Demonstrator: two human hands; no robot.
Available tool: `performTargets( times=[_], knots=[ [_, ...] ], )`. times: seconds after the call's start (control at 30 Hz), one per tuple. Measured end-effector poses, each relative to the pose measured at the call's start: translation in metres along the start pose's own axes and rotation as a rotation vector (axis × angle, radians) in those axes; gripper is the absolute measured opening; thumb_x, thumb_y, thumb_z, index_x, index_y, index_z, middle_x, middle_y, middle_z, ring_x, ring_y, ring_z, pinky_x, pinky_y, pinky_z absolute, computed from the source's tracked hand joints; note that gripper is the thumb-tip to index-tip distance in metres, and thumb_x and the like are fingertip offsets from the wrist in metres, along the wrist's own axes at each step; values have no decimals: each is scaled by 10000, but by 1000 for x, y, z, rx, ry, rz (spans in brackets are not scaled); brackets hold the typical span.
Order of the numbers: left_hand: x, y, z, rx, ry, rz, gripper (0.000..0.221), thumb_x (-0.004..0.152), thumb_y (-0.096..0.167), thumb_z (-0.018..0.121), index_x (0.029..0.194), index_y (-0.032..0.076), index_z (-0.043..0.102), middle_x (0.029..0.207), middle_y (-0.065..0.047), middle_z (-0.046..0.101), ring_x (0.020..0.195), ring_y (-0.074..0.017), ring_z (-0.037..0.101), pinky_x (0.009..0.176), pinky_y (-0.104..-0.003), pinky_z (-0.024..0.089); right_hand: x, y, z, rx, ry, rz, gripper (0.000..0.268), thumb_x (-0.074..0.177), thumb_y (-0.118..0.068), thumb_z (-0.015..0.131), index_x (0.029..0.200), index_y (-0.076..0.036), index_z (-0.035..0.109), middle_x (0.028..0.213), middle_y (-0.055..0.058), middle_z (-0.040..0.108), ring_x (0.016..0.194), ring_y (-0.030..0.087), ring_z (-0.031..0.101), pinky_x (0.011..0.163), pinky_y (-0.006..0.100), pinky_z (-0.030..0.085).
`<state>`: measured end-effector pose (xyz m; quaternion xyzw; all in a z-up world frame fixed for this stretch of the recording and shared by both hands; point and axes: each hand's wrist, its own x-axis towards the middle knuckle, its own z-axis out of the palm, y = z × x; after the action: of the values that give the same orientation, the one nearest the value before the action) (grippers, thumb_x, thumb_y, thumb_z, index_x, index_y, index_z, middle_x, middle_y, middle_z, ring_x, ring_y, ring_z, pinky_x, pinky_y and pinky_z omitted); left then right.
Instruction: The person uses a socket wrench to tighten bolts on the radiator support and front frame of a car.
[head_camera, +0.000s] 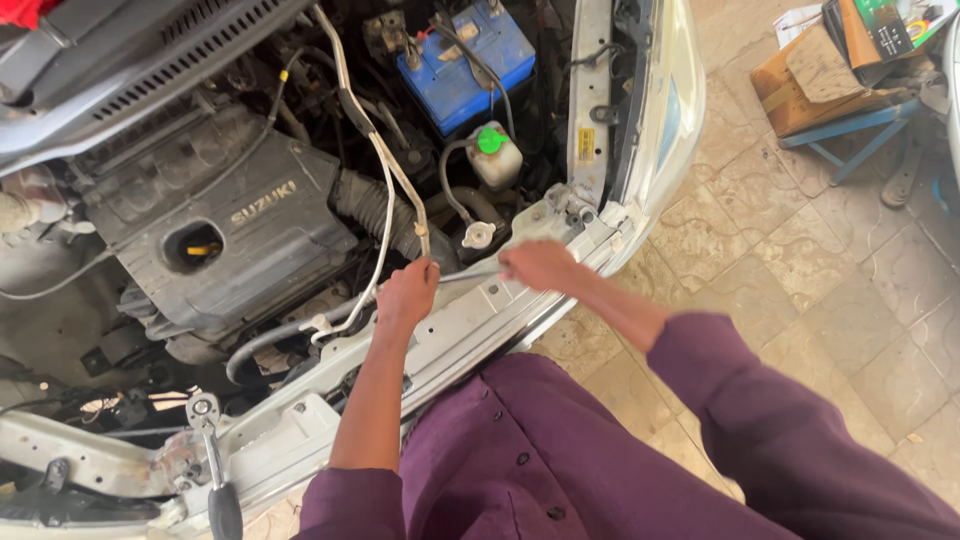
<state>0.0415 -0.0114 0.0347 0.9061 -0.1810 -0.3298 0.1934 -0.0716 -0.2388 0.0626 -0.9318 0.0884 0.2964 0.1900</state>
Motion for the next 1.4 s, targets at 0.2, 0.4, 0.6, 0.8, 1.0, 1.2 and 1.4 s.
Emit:
performTargets(
  times=[0.2,0.4,0.6,0.8,1.0,1.2,1.4],
  knots=[
    [16,9,-1,192,-126,69,356,1014,428,454,1137,210,707,1145,-140,729,1067,-421,678,906,-551,533,-27,1,46,242,32,49,352,944,-447,652,1127,-151,706,974,171,728,980,398,691,817,531,533],
    [16,17,-4,283,-146,138,394,1026,443,439,1123,190,725,1129,-152,735,1058,-401,693,912,-533,541,-33,3,63,348,43,49,367,953,-453,652,1114,-127,699,931,167,736,938,408,695,799,523,527],
    [11,7,-10,251,-143,125,415,1031,453,428,1111,181,731,1124,-151,736,1055,-402,687,925,-535,532,-31,-9,61,373,50,77,363,943,-441,663,1129,-135,722,946,169,734,937,412,696,798,519,525],
    [9,-1,-3,174,-130,89,396,1031,449,420,1177,192,682,1133,-168,722,1059,-429,677,914,-563,524,-32,-16,51,307,26,109,362,934,-453,664,1151,-172,735,999,153,734,974,387,698,819,522,536],
    [8,-12,23,51,-12,11,406,1045,464,410,1186,167,648,1102,-225,722,1067,-466,665,911,-583,523,-9,-5,27,120,-62,88,304,997,-421,609,1176,-199,714,1005,103,749,980,303,730,841,482,550],
    [6,-24,52,-242,81,-138,430,1052,515,374,1218,171,572,1129,-259,707,1090,-523,627,926,-629,476,60,10,-19,-250,233,-240,139,863,-167,683,929,-232,787,938,-25,767,983,222,706,893,412,465],
    [0,-17,36,-161,50,-148,437,1046,532,389,1195,177,597,1142,-245,702,1099,-512,626,922,-618,481,62,-1,-33,-295,276,-274,155,862,-329,709,939,-210,770,882,30,720,930,253,684,861,436,424]
  ],
)
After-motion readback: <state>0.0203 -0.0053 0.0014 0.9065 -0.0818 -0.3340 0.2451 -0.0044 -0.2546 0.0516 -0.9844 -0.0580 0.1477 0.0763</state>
